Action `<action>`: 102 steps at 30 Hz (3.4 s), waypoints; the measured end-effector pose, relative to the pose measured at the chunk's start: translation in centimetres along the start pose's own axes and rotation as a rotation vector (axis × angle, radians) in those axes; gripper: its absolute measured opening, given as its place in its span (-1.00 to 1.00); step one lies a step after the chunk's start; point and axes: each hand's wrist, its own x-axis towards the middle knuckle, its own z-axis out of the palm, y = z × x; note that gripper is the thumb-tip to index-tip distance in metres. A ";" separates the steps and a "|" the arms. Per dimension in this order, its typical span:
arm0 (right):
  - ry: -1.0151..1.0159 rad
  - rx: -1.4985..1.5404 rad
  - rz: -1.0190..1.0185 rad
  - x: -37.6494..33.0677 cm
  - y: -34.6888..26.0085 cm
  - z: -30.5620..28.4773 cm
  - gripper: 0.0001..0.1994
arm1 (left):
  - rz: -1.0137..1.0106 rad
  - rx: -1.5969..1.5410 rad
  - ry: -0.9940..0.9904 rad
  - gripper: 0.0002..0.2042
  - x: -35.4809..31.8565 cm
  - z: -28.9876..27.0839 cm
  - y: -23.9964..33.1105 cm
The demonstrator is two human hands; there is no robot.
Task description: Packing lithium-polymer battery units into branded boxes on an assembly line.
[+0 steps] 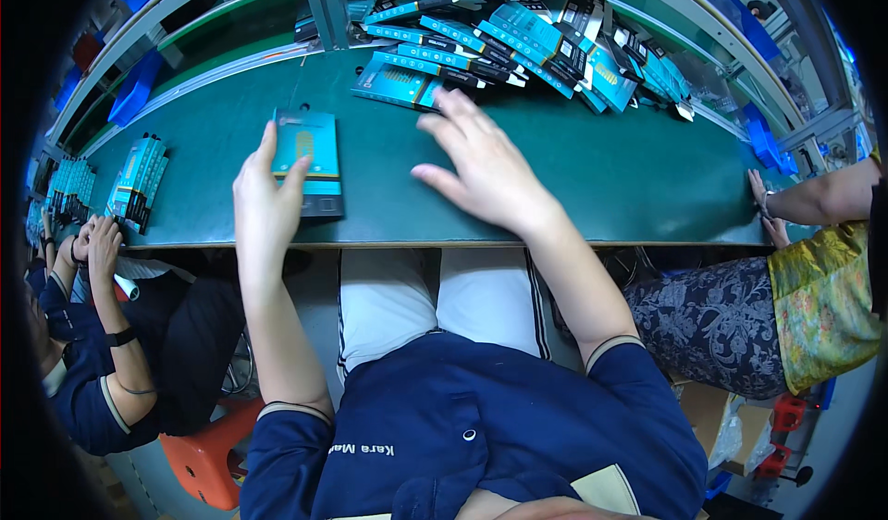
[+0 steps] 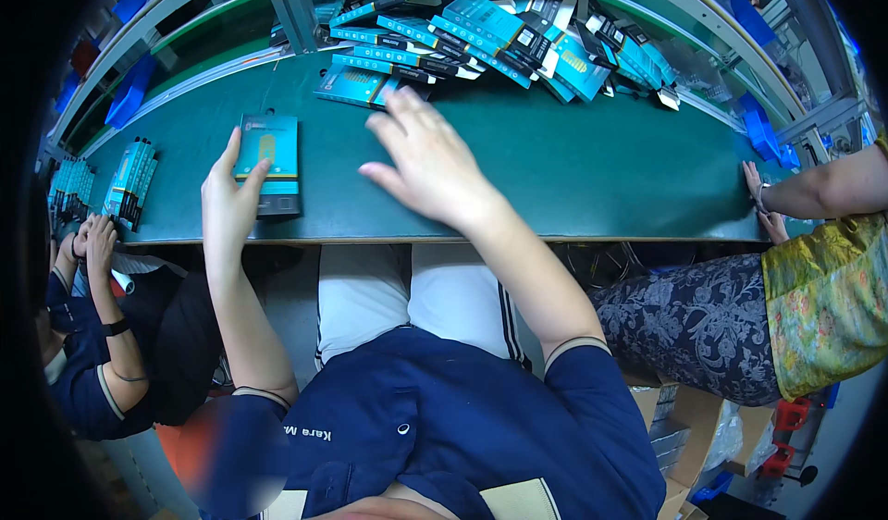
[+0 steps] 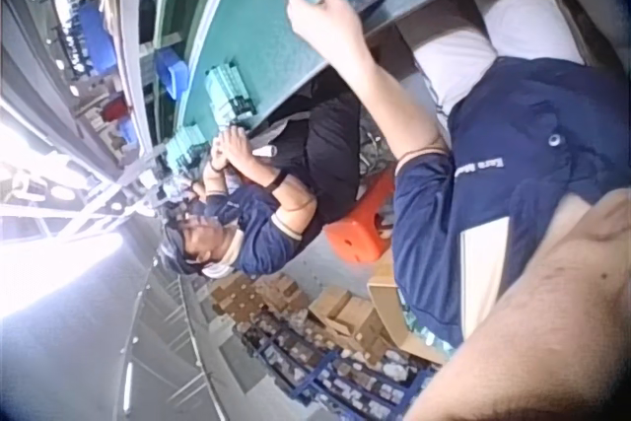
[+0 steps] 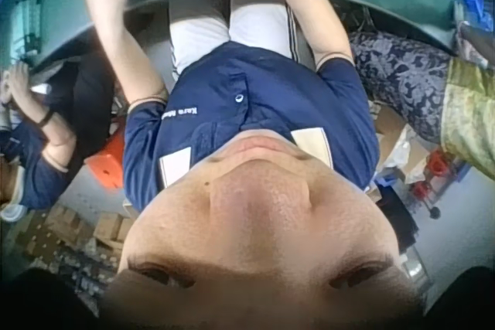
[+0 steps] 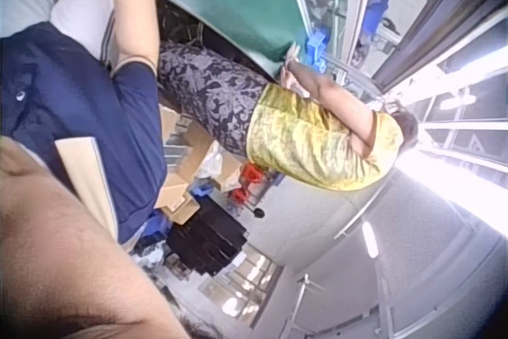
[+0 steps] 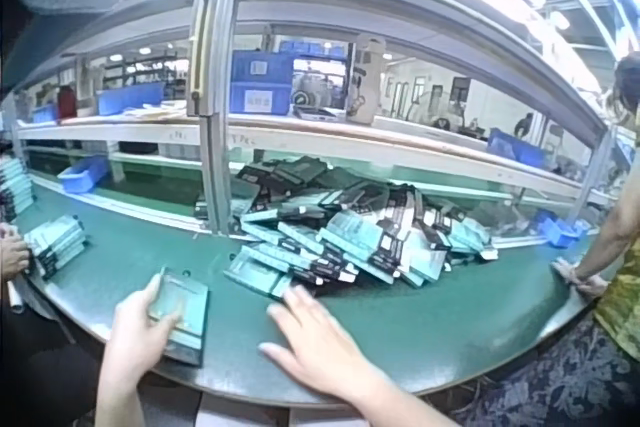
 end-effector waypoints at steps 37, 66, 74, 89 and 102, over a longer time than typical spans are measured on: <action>0.111 -0.879 0.910 -18.2 22.2 -14.8 -0.59 | 0.903 0.190 -0.416 -0.25 -1.7 8.2 5.5; 0.680 1.119 0.098 -0.1 -3.6 -1.9 -0.89 | 0.447 -1.459 -0.178 -0.70 -3.6 7.5 8.7; 0.692 1.309 0.225 -1.0 -2.9 -1.5 -0.78 | 0.549 -1.363 -0.036 -0.85 -3.6 7.9 8.8; -0.053 -0.122 -0.116 0.1 0.7 -0.4 -0.52 | 0.368 0.325 0.139 -0.48 -0.6 0.1 -1.7; 0.221 -0.317 0.205 -14.9 16.9 -11.3 -0.90 | 1.250 0.267 -0.280 -0.39 -6.4 6.4 7.0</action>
